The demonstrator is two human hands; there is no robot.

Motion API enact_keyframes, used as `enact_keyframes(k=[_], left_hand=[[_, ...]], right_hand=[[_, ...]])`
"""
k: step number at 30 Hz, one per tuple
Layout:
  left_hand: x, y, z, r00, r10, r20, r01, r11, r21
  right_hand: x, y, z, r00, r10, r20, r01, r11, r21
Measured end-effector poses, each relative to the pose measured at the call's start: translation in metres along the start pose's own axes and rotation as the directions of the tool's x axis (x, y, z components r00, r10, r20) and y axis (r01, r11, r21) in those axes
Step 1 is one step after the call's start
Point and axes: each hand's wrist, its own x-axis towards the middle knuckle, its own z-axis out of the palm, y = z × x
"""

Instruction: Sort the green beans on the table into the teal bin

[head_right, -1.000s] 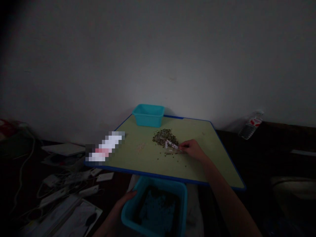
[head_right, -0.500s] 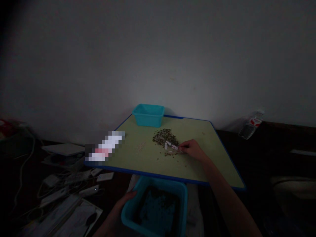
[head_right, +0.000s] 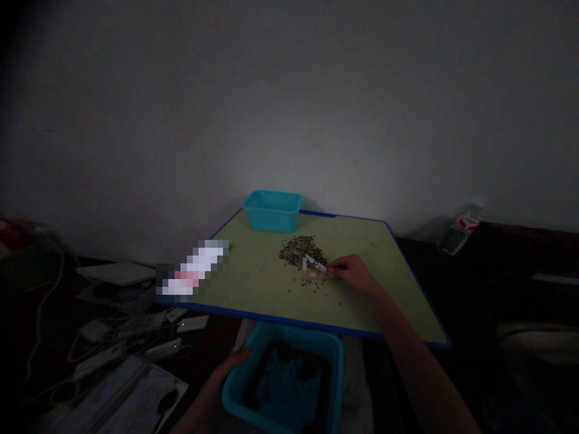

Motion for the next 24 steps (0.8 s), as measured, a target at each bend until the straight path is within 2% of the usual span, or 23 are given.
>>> enact_keyframes(k=[4, 8, 17, 24], left_hand=[[-0.0013, 0.0003, 0.0019, 0.999, -0.012, -0.035, 0.013, 1.0, 0.011], [0.0001, -0.001, 0.0009, 1.0, 0.012, -0.02, -0.012, 1.0, 0.009], [0.0012, -0.0015, -0.0015, 0.998, 0.062, -0.007, -0.062, 0.998, 0.031], [0.0009, -0.0011, -0.0002, 0.999, 0.026, 0.025, -0.026, 1.0, -0.006]], right_hand=[[-0.0004, -0.0019, 0.0008, 1.0, -0.006, -0.004, 0.005, 1.0, -0.029], [-0.0004, -0.0008, 0.0011, 0.999, -0.03, 0.015, 0.031, 0.998, -0.06], [-0.0016, -0.0049, 0.0013, 0.998, -0.021, 0.053, 0.021, 1.0, 0.007], [-0.0011, -0.0002, 0.0014, 0.998, -0.025, 0.065, 0.023, 0.999, 0.023]])
